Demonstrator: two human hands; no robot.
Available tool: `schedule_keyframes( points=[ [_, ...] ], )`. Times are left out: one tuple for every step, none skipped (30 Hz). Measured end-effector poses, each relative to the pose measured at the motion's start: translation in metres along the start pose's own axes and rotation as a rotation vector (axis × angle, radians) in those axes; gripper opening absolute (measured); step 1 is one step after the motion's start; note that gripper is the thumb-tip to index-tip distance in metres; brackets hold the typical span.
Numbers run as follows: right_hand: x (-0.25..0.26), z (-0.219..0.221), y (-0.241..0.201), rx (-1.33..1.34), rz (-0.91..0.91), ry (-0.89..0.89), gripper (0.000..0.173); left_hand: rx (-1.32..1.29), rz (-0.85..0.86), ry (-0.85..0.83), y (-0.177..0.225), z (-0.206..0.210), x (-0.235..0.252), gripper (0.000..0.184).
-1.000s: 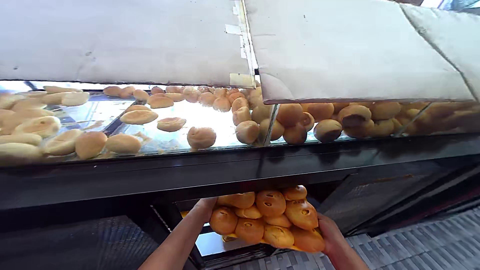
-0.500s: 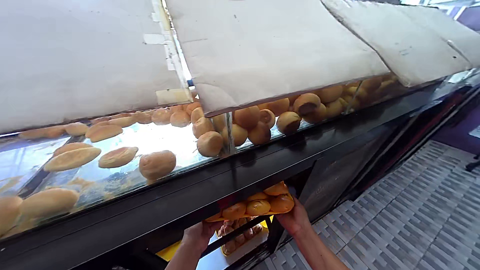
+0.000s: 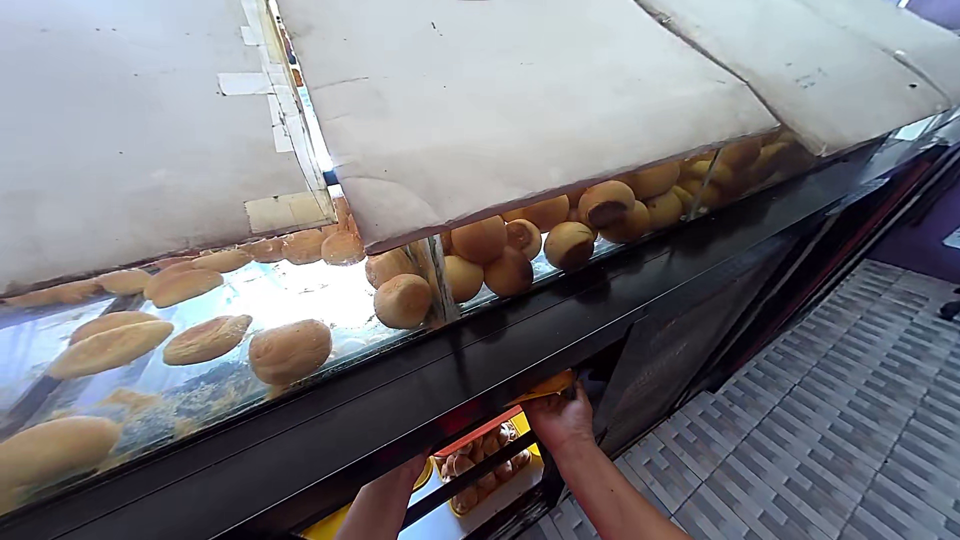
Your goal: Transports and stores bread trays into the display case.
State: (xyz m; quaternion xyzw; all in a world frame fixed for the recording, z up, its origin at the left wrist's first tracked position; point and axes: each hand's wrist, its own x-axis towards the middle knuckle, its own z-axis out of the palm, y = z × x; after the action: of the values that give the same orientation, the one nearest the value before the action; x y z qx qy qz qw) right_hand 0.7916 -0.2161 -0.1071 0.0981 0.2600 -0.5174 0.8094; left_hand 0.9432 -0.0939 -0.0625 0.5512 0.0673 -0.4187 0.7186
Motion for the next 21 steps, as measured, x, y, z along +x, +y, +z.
schedule_keyframes(
  points=[
    [-0.001, 0.002, 0.002, -0.023, 0.023, 0.002, 0.075, 0.057, 0.000, -0.022, -0.002, -0.002, 0.009, 0.039],
    [-0.003, 0.004, 0.004, -0.054, 0.054, 0.000, 0.079, 0.146, 0.016, -0.067, -0.007, -0.008, 0.022, 0.039],
    [-0.003, 0.006, 0.007, -0.077, 0.089, 0.000, 0.085, 0.288, 0.048, -0.137, -0.013, -0.015, 0.034, 0.042],
    [-0.002, 0.006, 0.008, -0.090, 0.123, -0.009, 0.089, 0.480, 0.122, -0.214, -0.021, -0.025, 0.047, 0.044],
    [0.001, 0.005, 0.009, -0.096, 0.138, -0.016, 0.091, 0.695, 0.232, -0.292, -0.028, -0.034, 0.056, 0.046],
    [0.004, 0.006, 0.009, -0.100, 0.135, -0.016, 0.092, 0.808, 0.315, -0.342, -0.030, -0.039, 0.059, 0.047],
    [0.007, 0.009, 0.009, -0.101, 0.127, -0.013, 0.090, 0.799, 0.250, -0.363, -0.022, -0.033, 0.049, 0.047],
    [0.010, 0.012, 0.009, -0.098, 0.112, -0.003, 0.088, 0.663, 0.180, -0.365, -0.018, -0.030, 0.045, 0.047],
    [0.013, 0.014, 0.009, -0.107, 0.095, 0.010, 0.085, 0.431, 0.125, -0.373, -0.021, -0.033, 0.048, 0.044],
    [0.015, 0.017, 0.009, -0.112, 0.078, 0.015, 0.081, 0.226, 0.064, -0.380, -0.023, -0.037, 0.048, 0.041],
    [0.017, 0.019, 0.010, -0.127, 0.061, 0.012, 0.076, 0.057, -0.006, -0.358, -0.022, -0.037, 0.041, 0.036],
    [0.018, 0.022, 0.011, -0.142, 0.042, 0.007, 0.073, -0.060, -0.079, -0.315, -0.018, -0.039, 0.031, 0.034],
    [0.018, 0.026, 0.012, -0.152, 0.021, -0.001, 0.069, -0.131, -0.138, -0.262, -0.015, -0.043, 0.022, 0.038],
    [0.017, 0.029, 0.013, -0.150, 0.005, -0.010, 0.067, -0.158, -0.178, -0.211, -0.011, -0.049, 0.012, 0.043],
    [0.017, 0.032, 0.015, -0.147, -0.008, -0.020, 0.067, -0.144, -0.199, -0.170, -0.009, -0.057, 0.002, 0.047],
    [0.018, 0.033, 0.016, -0.147, -0.027, -0.020, 0.067, -0.106, -0.202, -0.147, -0.008, -0.068, -0.009, 0.051],
    [0.019, 0.034, 0.017, -0.166, -0.055, -0.011, 0.066, -0.057, -0.199, -0.138, -0.009, -0.081, -0.018, 0.055],
    [0.020, 0.033, 0.018, -0.216, -0.092, -0.009, 0.062, -0.009, -0.197, -0.123, -0.010, -0.097, -0.026, 0.057],
    [0.021, 0.032, 0.018, -0.307, -0.140, -0.009, 0.053, 0.025, -0.192, -0.097, -0.013, -0.113, -0.032, 0.057],
    [0.023, 0.031, 0.017, -0.446, -0.189, -0.017, 0.044, 0.037, -0.184, -0.061, -0.016, -0.130, -0.038, 0.057],
    [0.027, 0.030, 0.016, -0.626, -0.234, -0.019, 0.040, 0.028, -0.173, -0.015, -0.020, -0.145, -0.044, 0.056]
  ],
)
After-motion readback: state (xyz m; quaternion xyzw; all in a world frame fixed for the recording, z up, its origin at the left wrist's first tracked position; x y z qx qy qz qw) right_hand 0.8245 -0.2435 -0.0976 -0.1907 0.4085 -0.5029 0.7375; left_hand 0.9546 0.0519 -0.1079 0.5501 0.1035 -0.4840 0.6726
